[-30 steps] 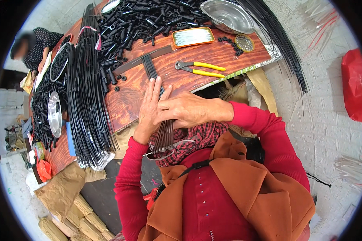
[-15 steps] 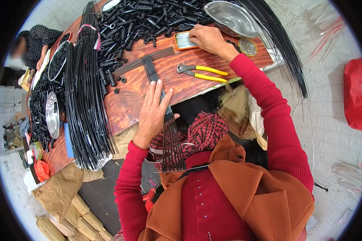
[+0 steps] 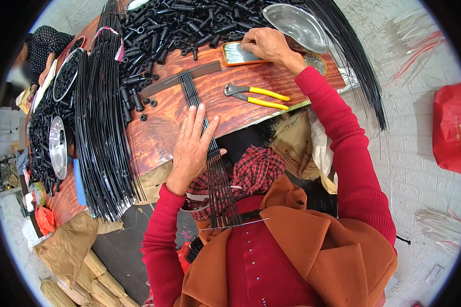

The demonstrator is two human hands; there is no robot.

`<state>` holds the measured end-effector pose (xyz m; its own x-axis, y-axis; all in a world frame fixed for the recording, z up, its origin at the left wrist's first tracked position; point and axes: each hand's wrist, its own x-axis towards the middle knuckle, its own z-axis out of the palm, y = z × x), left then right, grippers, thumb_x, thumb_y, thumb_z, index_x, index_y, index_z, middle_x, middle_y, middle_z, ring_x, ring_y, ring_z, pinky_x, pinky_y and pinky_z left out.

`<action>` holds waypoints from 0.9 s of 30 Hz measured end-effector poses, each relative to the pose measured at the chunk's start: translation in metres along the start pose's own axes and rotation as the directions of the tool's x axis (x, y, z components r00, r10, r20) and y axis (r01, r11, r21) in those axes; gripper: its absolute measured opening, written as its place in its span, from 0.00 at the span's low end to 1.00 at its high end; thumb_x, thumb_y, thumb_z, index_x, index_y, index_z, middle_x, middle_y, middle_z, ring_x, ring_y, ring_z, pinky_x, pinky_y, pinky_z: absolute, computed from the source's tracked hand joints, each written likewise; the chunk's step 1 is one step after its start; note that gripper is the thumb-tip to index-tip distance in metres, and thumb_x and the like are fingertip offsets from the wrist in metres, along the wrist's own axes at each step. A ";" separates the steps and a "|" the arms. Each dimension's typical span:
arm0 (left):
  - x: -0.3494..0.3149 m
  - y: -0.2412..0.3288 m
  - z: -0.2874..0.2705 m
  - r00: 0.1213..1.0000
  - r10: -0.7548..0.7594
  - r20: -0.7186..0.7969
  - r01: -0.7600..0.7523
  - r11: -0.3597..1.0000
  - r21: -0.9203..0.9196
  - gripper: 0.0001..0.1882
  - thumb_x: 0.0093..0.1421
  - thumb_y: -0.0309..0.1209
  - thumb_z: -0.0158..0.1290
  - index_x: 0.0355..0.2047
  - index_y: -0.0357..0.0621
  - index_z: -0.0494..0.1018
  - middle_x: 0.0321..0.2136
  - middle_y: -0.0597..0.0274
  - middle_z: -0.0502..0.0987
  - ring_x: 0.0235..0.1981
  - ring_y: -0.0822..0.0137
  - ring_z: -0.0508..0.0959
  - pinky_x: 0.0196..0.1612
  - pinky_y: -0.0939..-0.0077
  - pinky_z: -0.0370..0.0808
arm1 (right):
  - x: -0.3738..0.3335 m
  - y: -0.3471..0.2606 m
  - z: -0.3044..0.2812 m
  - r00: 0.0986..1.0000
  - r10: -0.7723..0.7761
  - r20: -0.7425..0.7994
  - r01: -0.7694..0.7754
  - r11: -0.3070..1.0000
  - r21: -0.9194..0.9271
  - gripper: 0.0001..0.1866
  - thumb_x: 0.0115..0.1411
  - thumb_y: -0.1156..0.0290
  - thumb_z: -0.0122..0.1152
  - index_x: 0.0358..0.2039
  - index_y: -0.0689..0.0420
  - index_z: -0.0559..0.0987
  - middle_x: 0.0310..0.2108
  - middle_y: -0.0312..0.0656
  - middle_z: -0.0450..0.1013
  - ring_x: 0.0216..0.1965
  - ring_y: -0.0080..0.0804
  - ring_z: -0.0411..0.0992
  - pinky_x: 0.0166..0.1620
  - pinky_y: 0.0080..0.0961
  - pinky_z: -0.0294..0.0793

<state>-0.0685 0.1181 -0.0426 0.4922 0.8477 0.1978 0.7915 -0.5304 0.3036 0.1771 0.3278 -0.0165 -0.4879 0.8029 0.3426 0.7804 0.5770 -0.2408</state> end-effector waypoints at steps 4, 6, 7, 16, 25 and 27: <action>-0.001 -0.003 0.002 1.000 0.006 -0.005 -0.006 1.000 -0.002 0.36 0.47 0.48 0.54 0.54 0.45 0.60 0.59 0.46 0.50 0.60 0.47 0.51 0.58 0.58 0.54 | 0.004 -0.004 0.005 1.000 -0.010 -0.017 0.010 1.000 -0.026 0.09 0.50 0.64 0.52 0.28 0.53 0.78 0.25 0.42 0.74 0.29 0.41 0.72 0.32 0.35 0.71; -0.001 -0.006 0.003 1.000 0.000 -0.001 0.000 1.000 -0.016 0.36 0.47 0.48 0.54 0.54 0.45 0.61 0.59 0.46 0.50 0.60 0.47 0.51 0.58 0.58 0.54 | 0.010 -0.011 0.007 0.999 -0.035 -0.031 0.035 0.999 0.018 0.09 0.51 0.64 0.51 0.28 0.51 0.77 0.25 0.41 0.73 0.29 0.41 0.72 0.32 0.34 0.71; -0.001 -0.008 0.003 1.000 0.005 -0.006 -0.006 1.000 -0.016 0.36 0.47 0.48 0.54 0.54 0.45 0.61 0.59 0.46 0.50 0.60 0.47 0.51 0.58 0.59 0.54 | 0.015 -0.016 0.010 0.999 -0.038 -0.029 0.038 0.999 0.020 0.09 0.51 0.64 0.51 0.28 0.51 0.77 0.25 0.41 0.73 0.29 0.41 0.72 0.32 0.34 0.71; -0.001 -0.027 0.005 1.000 -0.020 0.015 0.021 0.998 -0.057 0.35 0.48 0.49 0.52 0.55 0.47 0.60 0.59 0.46 0.51 0.60 0.47 0.51 0.59 0.59 0.53 | 0.050 -0.078 0.071 0.973 -0.182 0.141 0.139 0.952 0.272 0.10 0.51 0.64 0.50 0.29 0.50 0.79 0.30 0.42 0.73 0.35 0.42 0.71 0.38 0.37 0.69; -0.004 -0.045 0.008 1.000 -0.008 0.003 0.008 0.996 -0.085 0.35 0.48 0.48 0.52 0.54 0.46 0.60 0.59 0.45 0.50 0.60 0.47 0.51 0.59 0.60 0.53 | 0.062 -0.082 0.100 0.972 -0.058 0.229 -0.038 0.917 0.396 0.11 0.51 0.63 0.52 0.32 0.50 0.80 0.30 0.42 0.74 0.34 0.39 0.72 0.39 0.32 0.69; -0.005 -0.047 0.009 1.000 -0.006 0.004 0.007 0.996 -0.085 0.35 0.48 0.48 0.52 0.54 0.46 0.60 0.59 0.45 0.50 0.60 0.47 0.51 0.59 0.60 0.53 | 0.063 -0.084 0.100 0.968 -0.040 0.249 -0.065 0.913 0.402 0.11 0.52 0.63 0.52 0.31 0.52 0.80 0.31 0.41 0.74 0.34 0.38 0.72 0.39 0.30 0.69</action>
<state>-0.1049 0.1391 -0.0664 0.4885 0.8511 0.1926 0.7611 -0.5235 0.3831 0.0417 0.3446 -0.0657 -0.6010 0.7909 0.1154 0.5873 0.5349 -0.6074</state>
